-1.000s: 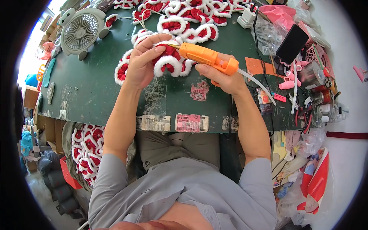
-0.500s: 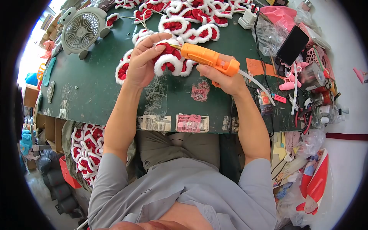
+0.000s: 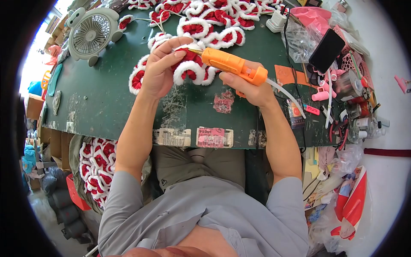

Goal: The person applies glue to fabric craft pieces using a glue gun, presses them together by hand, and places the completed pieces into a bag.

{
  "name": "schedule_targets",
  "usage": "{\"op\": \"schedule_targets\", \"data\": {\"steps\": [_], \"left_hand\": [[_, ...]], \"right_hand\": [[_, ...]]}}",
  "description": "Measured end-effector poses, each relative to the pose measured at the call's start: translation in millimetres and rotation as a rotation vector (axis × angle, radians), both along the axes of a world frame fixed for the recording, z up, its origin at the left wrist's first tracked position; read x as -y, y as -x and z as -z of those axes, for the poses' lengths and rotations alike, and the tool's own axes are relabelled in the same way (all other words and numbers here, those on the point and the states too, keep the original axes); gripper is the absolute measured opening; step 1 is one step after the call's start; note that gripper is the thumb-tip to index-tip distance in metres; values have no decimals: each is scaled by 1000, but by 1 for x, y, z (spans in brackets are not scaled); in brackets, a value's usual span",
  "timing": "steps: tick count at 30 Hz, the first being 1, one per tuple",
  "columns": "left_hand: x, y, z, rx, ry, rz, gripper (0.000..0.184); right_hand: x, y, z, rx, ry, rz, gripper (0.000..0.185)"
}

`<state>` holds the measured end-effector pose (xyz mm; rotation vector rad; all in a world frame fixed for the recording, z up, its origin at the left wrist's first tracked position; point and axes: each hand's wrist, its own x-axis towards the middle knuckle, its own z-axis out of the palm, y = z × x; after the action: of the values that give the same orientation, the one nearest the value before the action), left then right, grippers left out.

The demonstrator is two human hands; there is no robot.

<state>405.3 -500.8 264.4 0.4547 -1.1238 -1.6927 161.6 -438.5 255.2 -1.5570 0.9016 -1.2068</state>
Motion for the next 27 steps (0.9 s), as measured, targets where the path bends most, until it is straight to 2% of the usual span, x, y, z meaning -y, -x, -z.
{"op": "schedule_targets", "data": {"steps": [4, 13, 15, 22, 27], "left_hand": [[-1, 0, 0, 1, -9, 11, 32], [1, -1, 1, 4, -3, -2, 32], [1, 0, 1, 11, 3, -1, 32], [-2, 2, 1, 52, 21, 16, 33], [-2, -1, -2, 62, 26, -2, 34]], "right_hand": [[4, 4, 5, 19, -38, -56, 40], [0, 3, -5, -47, -21, 36, 38], [2, 6, -1, 33, -16, -34, 41], [4, 4, 3, -14, -9, -44, 39], [-1, -2, -5, -32, -43, 42, 39]]}}
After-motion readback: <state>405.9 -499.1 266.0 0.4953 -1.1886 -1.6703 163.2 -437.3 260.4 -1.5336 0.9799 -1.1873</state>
